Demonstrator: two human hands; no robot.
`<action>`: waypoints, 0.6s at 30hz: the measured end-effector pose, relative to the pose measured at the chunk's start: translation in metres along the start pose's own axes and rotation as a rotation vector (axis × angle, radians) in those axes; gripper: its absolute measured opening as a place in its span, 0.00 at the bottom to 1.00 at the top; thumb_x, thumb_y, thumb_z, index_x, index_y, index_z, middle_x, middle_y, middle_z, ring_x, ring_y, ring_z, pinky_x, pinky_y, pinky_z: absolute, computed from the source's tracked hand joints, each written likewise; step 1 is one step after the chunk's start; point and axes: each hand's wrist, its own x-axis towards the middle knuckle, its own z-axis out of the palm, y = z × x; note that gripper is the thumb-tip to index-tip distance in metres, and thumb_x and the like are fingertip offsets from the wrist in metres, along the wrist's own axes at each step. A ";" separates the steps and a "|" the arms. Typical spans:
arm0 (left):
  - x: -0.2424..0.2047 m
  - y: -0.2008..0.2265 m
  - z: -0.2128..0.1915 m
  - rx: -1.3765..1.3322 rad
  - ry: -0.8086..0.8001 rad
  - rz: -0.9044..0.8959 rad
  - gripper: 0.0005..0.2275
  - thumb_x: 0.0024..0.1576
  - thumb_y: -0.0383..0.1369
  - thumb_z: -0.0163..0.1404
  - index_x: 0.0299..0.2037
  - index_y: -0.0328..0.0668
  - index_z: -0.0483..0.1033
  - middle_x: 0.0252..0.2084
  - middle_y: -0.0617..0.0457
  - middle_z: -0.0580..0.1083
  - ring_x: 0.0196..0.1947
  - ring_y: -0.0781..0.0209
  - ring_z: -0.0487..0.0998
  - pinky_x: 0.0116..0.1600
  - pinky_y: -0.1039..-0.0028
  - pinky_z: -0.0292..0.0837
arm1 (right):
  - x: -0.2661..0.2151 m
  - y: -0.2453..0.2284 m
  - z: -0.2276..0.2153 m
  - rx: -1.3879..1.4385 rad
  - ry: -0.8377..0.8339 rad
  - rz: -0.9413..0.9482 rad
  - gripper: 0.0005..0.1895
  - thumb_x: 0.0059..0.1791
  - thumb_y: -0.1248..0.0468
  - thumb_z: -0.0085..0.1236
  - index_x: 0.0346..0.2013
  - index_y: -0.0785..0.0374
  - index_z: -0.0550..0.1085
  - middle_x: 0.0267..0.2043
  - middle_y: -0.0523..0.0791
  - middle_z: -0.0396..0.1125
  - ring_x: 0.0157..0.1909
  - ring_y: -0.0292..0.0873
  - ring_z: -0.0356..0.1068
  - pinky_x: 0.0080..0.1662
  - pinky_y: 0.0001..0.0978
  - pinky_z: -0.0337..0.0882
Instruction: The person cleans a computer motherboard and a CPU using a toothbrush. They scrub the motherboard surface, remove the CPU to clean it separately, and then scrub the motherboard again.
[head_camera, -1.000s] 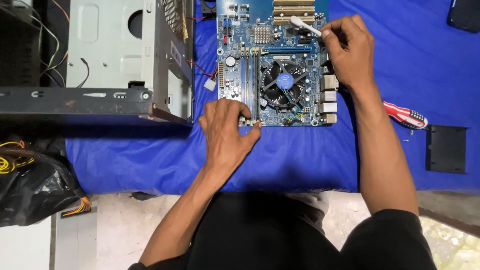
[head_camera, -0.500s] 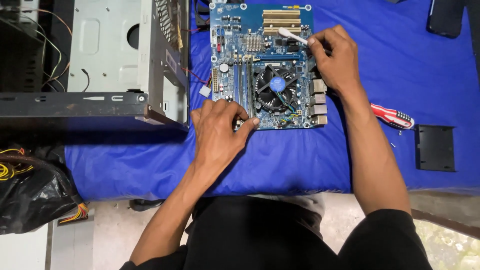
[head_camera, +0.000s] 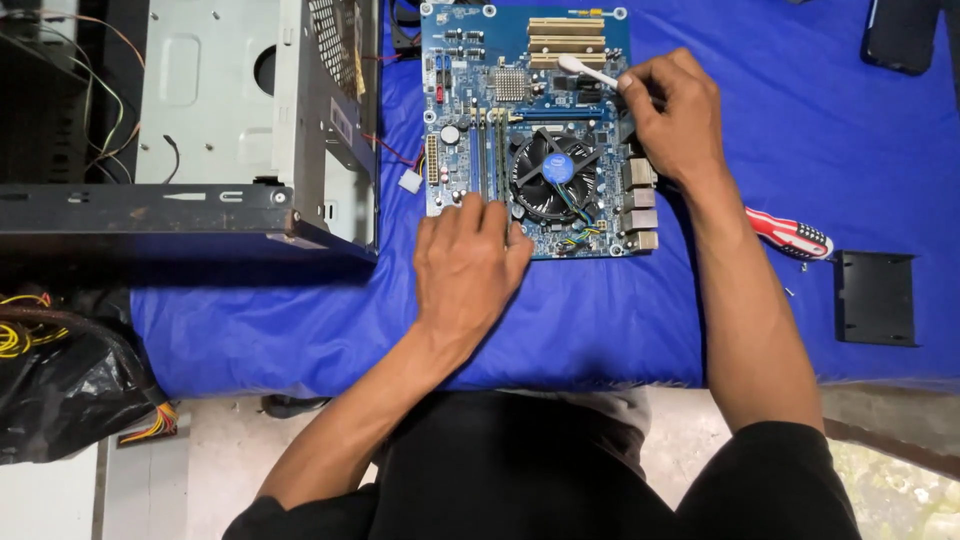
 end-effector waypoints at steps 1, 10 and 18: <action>-0.002 -0.002 -0.002 -0.025 0.003 0.001 0.07 0.57 0.33 0.55 0.30 0.43 0.71 0.30 0.51 0.66 0.26 0.51 0.69 0.35 0.61 0.65 | 0.000 -0.004 -0.003 -0.008 0.027 -0.018 0.06 0.60 0.67 0.59 0.42 0.67 0.78 0.38 0.48 0.63 0.37 0.46 0.64 0.40 0.39 0.64; -0.011 -0.040 -0.003 -0.761 -0.136 -0.124 0.07 0.63 0.26 0.51 0.49 0.41 0.79 0.45 0.49 0.75 0.48 0.51 0.74 0.54 0.64 0.69 | 0.036 -0.100 -0.011 0.092 -0.053 -0.188 0.10 0.52 0.66 0.73 0.44 0.64 0.79 0.42 0.48 0.72 0.39 0.43 0.66 0.39 0.35 0.64; -0.021 -0.043 0.003 -0.768 -0.118 -0.087 0.09 0.64 0.28 0.51 0.53 0.38 0.75 0.44 0.50 0.79 0.47 0.49 0.72 0.57 0.63 0.67 | 0.086 -0.107 0.028 0.036 -0.428 -0.143 0.07 0.49 0.65 0.66 0.41 0.54 0.84 0.35 0.41 0.77 0.37 0.44 0.74 0.37 0.39 0.65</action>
